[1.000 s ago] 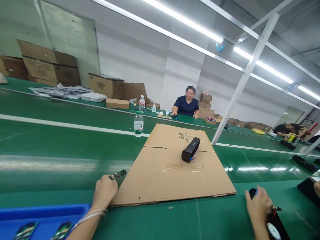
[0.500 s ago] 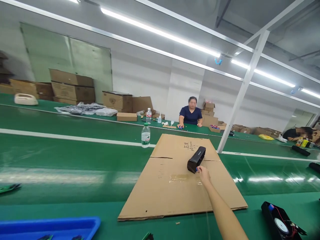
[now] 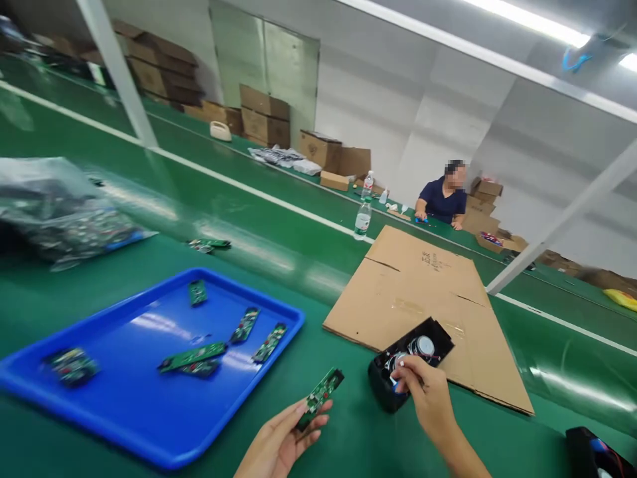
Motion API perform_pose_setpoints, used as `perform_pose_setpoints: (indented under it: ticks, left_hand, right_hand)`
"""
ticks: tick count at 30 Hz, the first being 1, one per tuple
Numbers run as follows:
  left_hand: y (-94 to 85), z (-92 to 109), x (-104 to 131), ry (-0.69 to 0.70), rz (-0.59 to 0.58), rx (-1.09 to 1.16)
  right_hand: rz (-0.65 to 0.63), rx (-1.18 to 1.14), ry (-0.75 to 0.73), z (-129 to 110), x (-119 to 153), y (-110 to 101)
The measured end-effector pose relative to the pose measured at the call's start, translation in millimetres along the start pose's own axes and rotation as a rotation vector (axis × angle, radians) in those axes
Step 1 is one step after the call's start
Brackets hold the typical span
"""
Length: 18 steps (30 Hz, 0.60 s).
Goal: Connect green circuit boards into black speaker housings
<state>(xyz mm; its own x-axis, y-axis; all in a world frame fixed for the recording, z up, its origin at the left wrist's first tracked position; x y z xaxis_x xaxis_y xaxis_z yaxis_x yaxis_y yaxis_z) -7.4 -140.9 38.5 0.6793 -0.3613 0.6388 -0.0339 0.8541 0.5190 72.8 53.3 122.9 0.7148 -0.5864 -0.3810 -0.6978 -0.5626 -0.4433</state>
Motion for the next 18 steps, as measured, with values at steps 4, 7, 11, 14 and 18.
perform_pose_setpoints:
  ticks: [4, 7, 11, 14, 18]
  left_hand:
    - [-2.2, 14, 14, 0.045, -0.031, 0.052]
    - [-2.7, 21, 19, 0.045, -0.072, 0.073]
    - [-0.6, 25, 23, 0.090, -0.102, 0.082]
    - [0.6, 25, 26, 0.138, -0.113, 0.028]
    - [0.7, 23, 29, 0.192, -0.085, -0.058]
  right_hand:
    - [-0.151, -0.121, 0.030, -31, 21, 42]
    - [-0.217, -0.026, -0.056, -52, 22, 69]
    - [-0.175, 0.208, -0.405, -78, 22, 88]
    - [-0.067, 0.363, -0.633, -85, 24, 90]
    - [-0.028, 0.459, -0.730, -82, 27, 88]
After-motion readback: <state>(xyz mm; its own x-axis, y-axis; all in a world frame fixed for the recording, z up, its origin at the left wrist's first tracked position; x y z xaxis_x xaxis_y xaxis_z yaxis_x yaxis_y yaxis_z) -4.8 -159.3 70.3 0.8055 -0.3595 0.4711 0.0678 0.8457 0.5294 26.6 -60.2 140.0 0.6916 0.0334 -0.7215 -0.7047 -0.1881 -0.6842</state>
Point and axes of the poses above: each hand's wrist, its own x-axis away from the middle knuckle, its own y-axis out of the palm, z = x × y, the point moved 6 cm from there along -x, towards the middle knuckle, and after that the axes turned 13 degrees about z, right-handed, at the moved point
